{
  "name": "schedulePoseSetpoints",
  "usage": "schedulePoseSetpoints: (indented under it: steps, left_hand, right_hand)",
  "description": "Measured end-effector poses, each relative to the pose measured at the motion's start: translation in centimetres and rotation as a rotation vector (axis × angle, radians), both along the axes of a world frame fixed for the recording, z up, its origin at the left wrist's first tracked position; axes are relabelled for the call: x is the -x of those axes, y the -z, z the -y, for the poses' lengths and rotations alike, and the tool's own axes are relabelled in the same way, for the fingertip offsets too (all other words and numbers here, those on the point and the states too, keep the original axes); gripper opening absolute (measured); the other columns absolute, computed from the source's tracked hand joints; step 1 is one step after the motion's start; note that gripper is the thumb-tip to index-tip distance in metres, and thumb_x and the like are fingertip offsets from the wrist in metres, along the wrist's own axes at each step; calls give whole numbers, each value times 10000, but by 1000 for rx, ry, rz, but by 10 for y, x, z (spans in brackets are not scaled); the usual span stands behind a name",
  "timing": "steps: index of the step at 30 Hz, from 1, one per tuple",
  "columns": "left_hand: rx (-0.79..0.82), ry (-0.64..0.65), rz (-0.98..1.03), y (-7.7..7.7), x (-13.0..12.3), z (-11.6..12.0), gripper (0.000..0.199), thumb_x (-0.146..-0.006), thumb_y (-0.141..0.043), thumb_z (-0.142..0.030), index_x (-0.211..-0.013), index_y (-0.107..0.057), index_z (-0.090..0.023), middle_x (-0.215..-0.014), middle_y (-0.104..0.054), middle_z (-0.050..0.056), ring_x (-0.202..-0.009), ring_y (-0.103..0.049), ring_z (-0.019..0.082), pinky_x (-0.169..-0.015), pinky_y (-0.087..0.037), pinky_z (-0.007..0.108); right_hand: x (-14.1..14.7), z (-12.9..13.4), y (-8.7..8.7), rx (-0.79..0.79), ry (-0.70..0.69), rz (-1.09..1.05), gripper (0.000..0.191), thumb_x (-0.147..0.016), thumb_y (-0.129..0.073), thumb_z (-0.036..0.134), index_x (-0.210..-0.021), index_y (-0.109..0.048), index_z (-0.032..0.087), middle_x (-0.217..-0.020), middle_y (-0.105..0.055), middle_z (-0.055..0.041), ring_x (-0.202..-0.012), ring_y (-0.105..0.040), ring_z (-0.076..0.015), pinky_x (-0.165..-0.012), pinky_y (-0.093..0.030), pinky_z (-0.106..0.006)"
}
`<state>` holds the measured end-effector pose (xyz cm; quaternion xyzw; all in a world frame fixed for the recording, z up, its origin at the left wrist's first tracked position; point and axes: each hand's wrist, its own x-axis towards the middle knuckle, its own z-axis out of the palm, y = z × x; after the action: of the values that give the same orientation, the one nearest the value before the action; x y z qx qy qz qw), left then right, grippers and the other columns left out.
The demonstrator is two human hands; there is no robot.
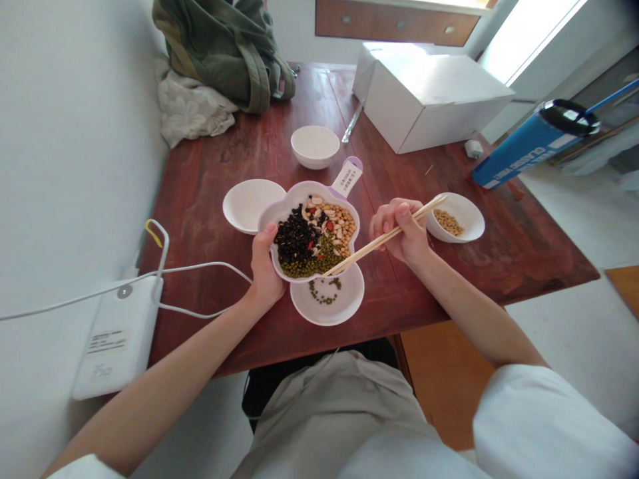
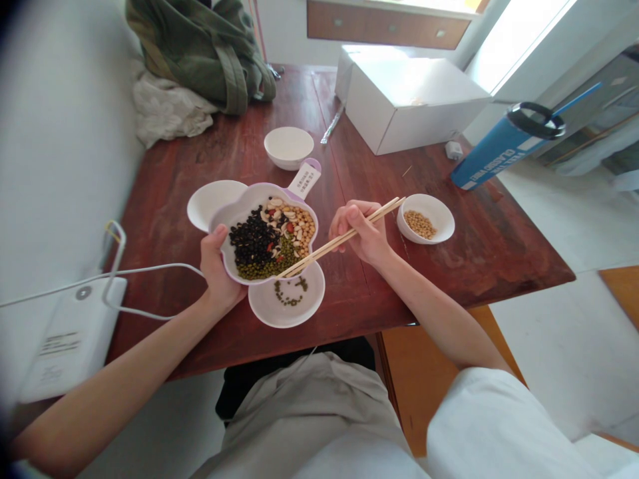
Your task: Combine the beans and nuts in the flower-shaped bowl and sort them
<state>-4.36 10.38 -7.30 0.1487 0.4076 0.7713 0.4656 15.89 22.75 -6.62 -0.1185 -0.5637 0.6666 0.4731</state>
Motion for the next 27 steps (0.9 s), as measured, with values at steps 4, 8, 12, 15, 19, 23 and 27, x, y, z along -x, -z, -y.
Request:
schedulePoseSetpoints:
  steps: [4,8,12,15,19,23,27]
  left_hand:
    - [13,7,-1,-1,0,-1,390,-763,-893,-551,-942,-833,-210,-1061,-874,48,-1299,-757,373,-1093,-663,431]
    - [10,4,5,0,0,0,392,-757,-899,-547,-943,-828,-210,-1042,-874,48,-1293,-762,371,-1085,-667,428]
    - [7,-8,2,1,0,-1,376,-756,-904,-541,-926,-833,-213,-1022,-876,37,-1274,-771,363,-1079,-667,414]
    - [-2,-11,-2,1,0,-1,380,-765,-897,-545,-931,-835,-209,-1020,-875,31,-1264,-776,359,-1083,-664,416]
    - [-6,10,4,1,-1,-1,395,-771,-893,-551,-950,-836,-204,-1032,-874,42,-1275,-770,364,-1087,-661,418]
    - [12,12,-2,0,-1,-1,387,-779,-877,-555,-944,-814,-211,-1049,-871,43,-1284,-765,370,-1080,-662,428]
    - [3,12,0,-1,-1,-1,383,-778,-866,-549,-942,-816,-206,-1026,-870,37,-1303,-758,365,-1087,-653,415]
  right_hand:
    - [0,1,-1,39,37,54,599,-908,-828,687,-592,-629,218,-505,-613,6,-389,-613,-150,-298,-386,-224]
    - [0,0,0,47,40,44,595,-901,-840,681,-597,-627,216,-512,-598,12,-380,-577,-133,-306,-388,-225]
    - [0,-1,1,34,44,35,583,-925,-825,662,-600,-642,214,-508,-590,12,-382,-554,-124,-309,-387,-219]
    - [0,-2,3,22,40,22,573,-943,-815,642,-601,-659,211,-508,-596,8,-384,-548,-122,-313,-396,-215]
    - [0,-3,3,20,56,22,586,-935,-822,650,-590,-653,206,-499,-576,8,-401,-565,-125,-318,-398,-209]
    - [0,-3,3,42,84,57,611,-902,-831,694,-575,-640,215,-488,-552,11,-420,-585,-138,-315,-395,-210]
    - [0,-3,3,26,67,43,588,-935,-812,662,-585,-656,216,-496,-571,5,-411,-575,-135,-317,-398,-215]
